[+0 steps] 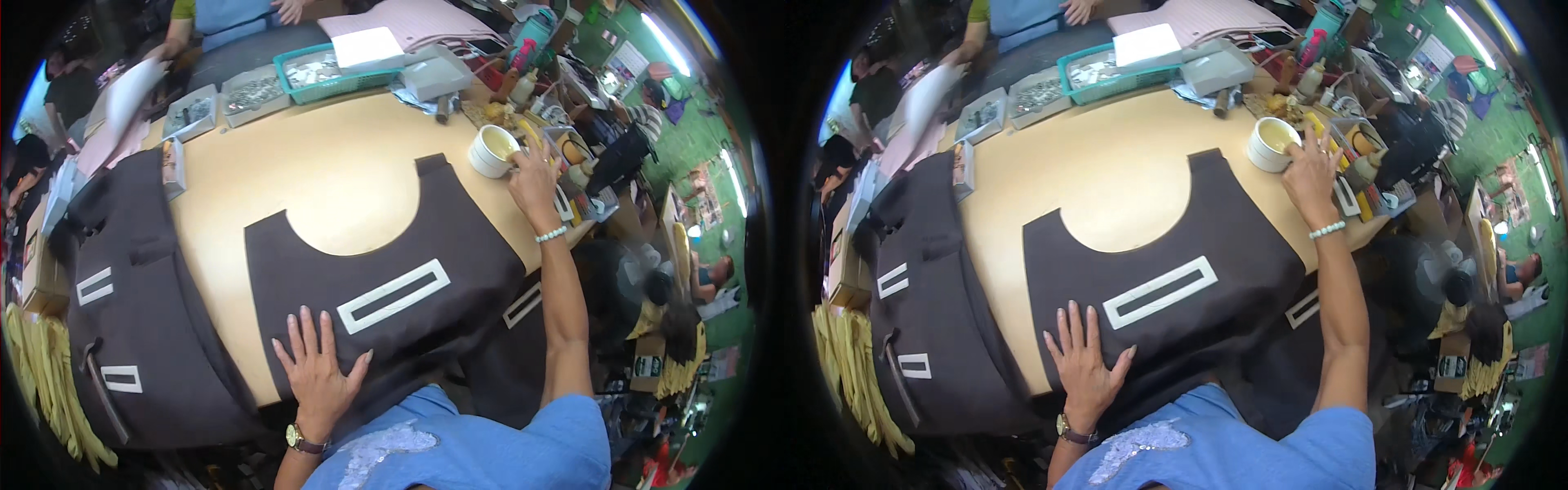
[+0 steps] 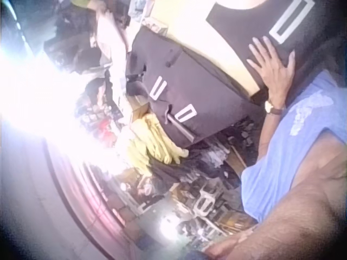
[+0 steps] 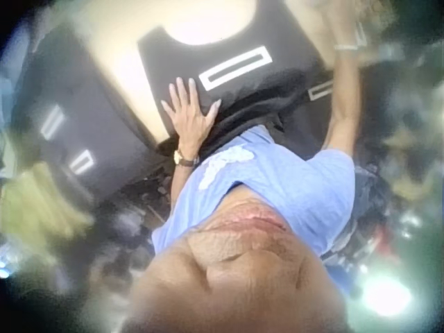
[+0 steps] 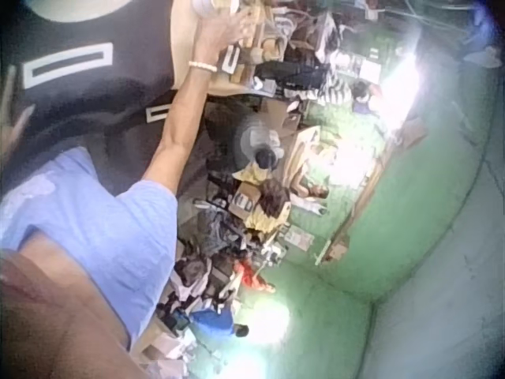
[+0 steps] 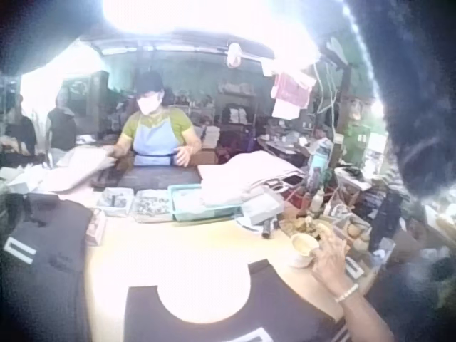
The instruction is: The person handles several dark leather pieces on a workbench, smoothing them by hand and using a hammer to flatten seams or sections.
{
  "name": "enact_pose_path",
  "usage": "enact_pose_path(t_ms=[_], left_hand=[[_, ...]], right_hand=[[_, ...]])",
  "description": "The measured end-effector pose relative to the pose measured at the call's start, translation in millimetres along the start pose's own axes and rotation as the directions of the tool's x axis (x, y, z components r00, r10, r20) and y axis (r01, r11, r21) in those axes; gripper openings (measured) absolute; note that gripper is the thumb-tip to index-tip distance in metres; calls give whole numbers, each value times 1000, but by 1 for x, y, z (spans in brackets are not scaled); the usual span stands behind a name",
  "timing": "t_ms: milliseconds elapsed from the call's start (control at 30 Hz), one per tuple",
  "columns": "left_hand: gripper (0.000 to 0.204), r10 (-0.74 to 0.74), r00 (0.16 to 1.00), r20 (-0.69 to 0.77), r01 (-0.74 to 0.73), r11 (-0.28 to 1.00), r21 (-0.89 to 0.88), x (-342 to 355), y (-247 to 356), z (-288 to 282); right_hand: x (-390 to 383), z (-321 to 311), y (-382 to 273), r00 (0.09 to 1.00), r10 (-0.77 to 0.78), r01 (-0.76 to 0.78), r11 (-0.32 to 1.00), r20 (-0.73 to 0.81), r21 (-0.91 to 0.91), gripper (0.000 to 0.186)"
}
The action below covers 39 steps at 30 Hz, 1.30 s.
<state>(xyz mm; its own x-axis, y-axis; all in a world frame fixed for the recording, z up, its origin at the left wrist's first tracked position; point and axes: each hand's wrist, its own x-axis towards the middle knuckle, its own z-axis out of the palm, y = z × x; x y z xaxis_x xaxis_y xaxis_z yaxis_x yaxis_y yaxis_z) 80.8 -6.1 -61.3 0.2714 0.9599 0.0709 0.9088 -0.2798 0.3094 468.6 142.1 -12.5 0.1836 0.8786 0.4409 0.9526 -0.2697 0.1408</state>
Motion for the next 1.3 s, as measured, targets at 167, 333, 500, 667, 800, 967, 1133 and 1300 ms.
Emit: enact_pose_path(t_ms=[167,333,500,667,800,967,1133,1300], left_hand=[[79,31,999,-37,-32,999,-18,1,0,-3],[77,52,992,-112,-54,998,-18,-3,-5,-2],[77,85,982,-169,-87,996,-4,-4,-4,0],[76,57,986,-155,-53,998,28,-2,-5,10],[75,70,987,-145,-63,997,52,-4,-2,9],[75,74,988,-135,-65,995,74,-5,-2,9],[76,68,990,-123,-58,995,79,-4,-4,10],[77,60,992,-111,-51,996,79,-3,-5,12]], right_hand=[[-7,-12,-7,994,-39,41,999,106,-15,28],[-34,-63,-55,968,-160,210,938,-191,276,43],[-87,-88,-88,970,-190,241,733,-149,636,51],[-142,-56,-93,987,-96,-58,516,125,855,50],[-167,-44,-96,988,-64,-88,519,141,850,50],[-171,-44,-98,979,-189,69,649,73,758,50],[-171,-50,-108,959,-254,220,947,127,233,48],[-179,-61,-117,934,-297,313,948,200,-53,47]])
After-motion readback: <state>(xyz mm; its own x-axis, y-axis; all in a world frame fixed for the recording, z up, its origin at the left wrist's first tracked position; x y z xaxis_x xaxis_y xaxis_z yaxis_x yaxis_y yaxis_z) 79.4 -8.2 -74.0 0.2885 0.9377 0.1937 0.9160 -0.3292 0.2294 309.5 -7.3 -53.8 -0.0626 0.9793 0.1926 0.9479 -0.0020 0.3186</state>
